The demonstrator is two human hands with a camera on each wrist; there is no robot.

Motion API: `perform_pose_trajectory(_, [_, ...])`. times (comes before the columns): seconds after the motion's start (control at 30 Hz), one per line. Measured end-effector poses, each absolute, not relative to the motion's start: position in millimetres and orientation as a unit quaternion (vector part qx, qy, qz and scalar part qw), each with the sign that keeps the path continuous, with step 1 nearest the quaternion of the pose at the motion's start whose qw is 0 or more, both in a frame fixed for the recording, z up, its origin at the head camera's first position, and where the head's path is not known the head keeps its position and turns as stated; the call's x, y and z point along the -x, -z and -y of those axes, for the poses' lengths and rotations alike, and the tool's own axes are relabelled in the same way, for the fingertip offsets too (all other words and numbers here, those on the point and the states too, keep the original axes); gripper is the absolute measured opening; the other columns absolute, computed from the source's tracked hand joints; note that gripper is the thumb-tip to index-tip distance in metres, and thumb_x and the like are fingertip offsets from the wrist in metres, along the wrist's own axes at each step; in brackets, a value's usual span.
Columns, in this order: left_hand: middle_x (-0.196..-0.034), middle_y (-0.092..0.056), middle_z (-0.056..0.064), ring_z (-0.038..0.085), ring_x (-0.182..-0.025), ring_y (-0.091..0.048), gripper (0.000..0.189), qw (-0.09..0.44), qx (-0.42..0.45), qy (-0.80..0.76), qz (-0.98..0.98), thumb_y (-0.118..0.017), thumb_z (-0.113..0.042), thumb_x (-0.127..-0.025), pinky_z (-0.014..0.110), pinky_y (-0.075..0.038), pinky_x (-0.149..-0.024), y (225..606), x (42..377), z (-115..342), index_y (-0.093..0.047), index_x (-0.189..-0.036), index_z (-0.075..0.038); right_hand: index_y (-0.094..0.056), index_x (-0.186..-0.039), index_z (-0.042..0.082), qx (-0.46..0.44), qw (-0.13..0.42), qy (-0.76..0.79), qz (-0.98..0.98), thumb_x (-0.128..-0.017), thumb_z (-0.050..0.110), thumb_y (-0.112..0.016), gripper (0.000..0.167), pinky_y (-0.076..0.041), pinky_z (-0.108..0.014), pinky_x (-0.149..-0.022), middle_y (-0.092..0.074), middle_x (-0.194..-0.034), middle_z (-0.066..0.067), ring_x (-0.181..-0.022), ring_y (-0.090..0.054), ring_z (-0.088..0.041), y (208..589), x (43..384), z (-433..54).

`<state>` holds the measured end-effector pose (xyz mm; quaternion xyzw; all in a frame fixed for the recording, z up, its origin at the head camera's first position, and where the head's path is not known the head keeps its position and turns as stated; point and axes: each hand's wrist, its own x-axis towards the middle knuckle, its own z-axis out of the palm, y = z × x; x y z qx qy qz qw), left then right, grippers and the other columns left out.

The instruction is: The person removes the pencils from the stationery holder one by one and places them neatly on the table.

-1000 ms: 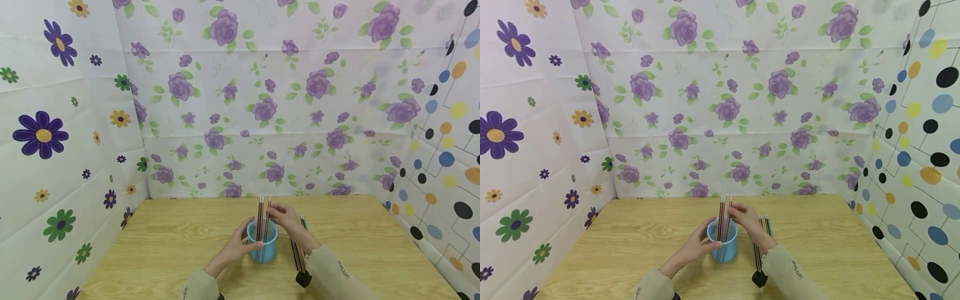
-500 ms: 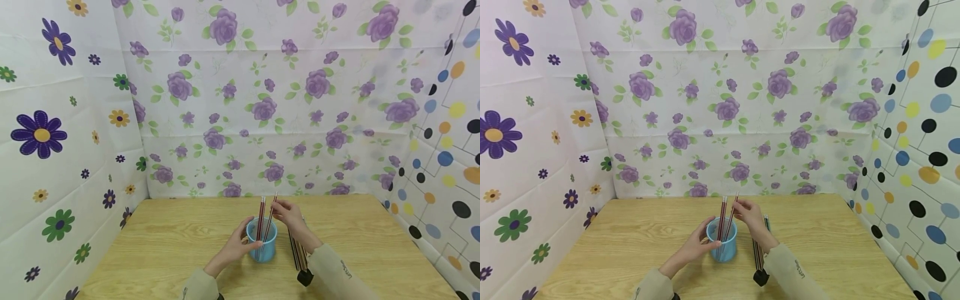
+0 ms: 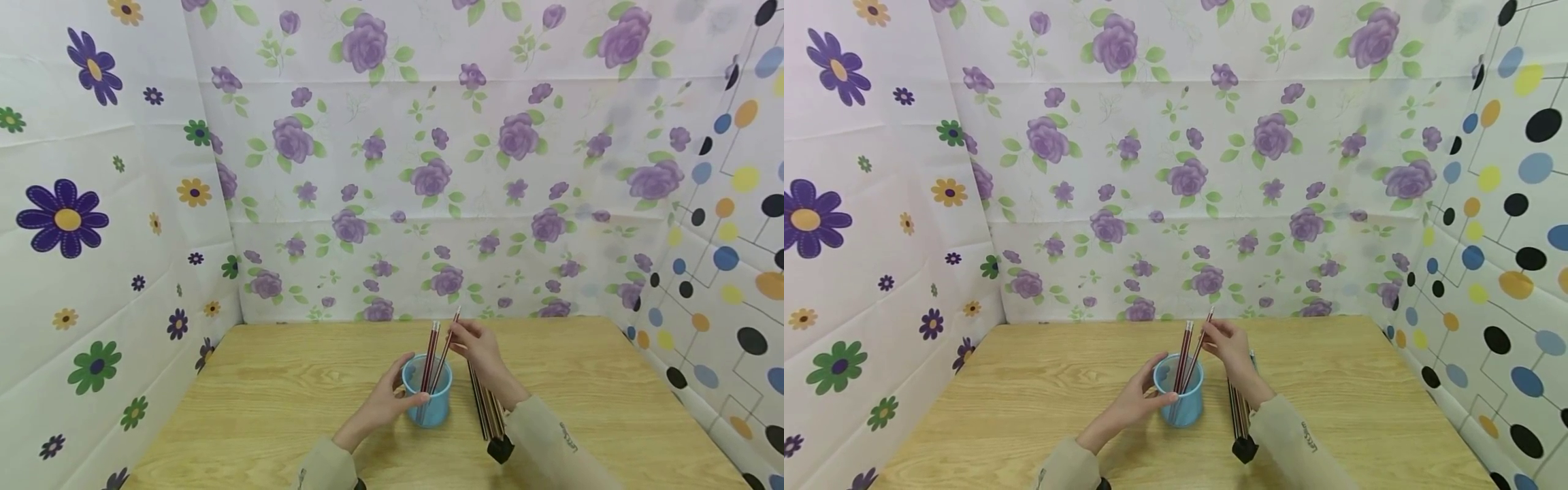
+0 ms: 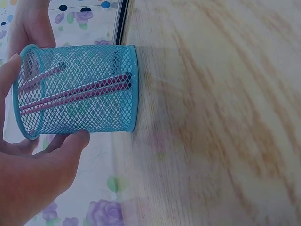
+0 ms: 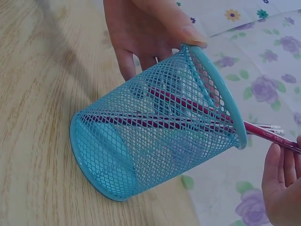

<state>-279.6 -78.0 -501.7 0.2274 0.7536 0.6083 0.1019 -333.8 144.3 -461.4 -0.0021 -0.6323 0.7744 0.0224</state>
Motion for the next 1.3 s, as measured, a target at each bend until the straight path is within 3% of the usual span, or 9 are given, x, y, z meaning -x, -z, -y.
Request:
perform_pose_trajectory(0.33, [-0.149, -0.038, 0.021, 0.042, -0.138, -0.038, 0.078, 0.104, -0.229, -0.613, -0.749, -0.069, -0.022, -0.091, 0.060, -0.035, -0.110, 503, 280, 77, -0.022, -0.153, -0.016, -0.060, -0.109, 0.001, -0.017, 0.034, -0.781, 0.624, -0.096, 0.018, -0.061, 0.021, -0.059, -0.022, -0.075, -0.066, -0.092, 0.000, -0.081, -0.066, -0.009, 463, 336, -153])
perform_pose_trajectory(0.53, [-0.149, -0.038, 0.021, 0.041, -0.138, -0.037, 0.078, 0.103, -0.226, -0.611, -0.752, -0.069, -0.021, -0.091, 0.059, -0.035, -0.110, 503, 281, 77, -0.023, -0.153, -0.017, -0.055, -0.115, -0.005, -0.003, 0.023, -0.794, 0.608, -0.096, 0.017, -0.060, 0.029, -0.058, -0.022, -0.078, -0.066, -0.097, -0.005, -0.082, -0.066, -0.009, 457, 333, -156])
perform_pose_trajectory(0.77, [-0.150, -0.037, 0.022, 0.043, -0.139, -0.035, 0.078, 0.106, -0.232, -0.612, -0.749, -0.067, -0.020, -0.092, 0.062, -0.034, -0.110, 502, 280, 78, -0.020, -0.154, -0.015, -0.050, -0.125, -0.008, 0.011, 0.015, -0.796, 0.605, -0.096, 0.022, -0.062, 0.044, -0.058, -0.021, -0.078, -0.065, -0.091, 0.002, -0.081, -0.065, -0.007, 452, 334, -163])
perform_pose_trajectory(1.1, [-0.150, -0.036, 0.023, 0.044, -0.139, -0.034, 0.078, 0.107, -0.236, -0.613, -0.746, -0.067, -0.022, -0.092, 0.063, -0.033, -0.110, 503, 280, 78, -0.020, -0.154, -0.016, -0.046, -0.131, -0.007, 0.019, 0.015, -0.806, 0.592, -0.097, 0.021, -0.060, 0.047, -0.057, -0.019, -0.078, -0.065, -0.092, 0.002, -0.081, -0.064, -0.006, 450, 334, -168])
perform_pose_trajectory(1.3, [-0.151, -0.036, 0.023, 0.044, -0.140, -0.034, 0.078, 0.109, -0.237, -0.616, -0.743, -0.067, -0.022, -0.092, 0.063, -0.033, -0.110, 503, 280, 78, -0.020, -0.154, -0.016, -0.054, -0.121, -0.001, 0.022, 0.014, -0.810, 0.586, -0.095, 0.022, -0.062, 0.035, -0.057, -0.018, -0.077, -0.065, -0.091, 0.002, -0.081, -0.065, -0.007, 452, 335, -171])
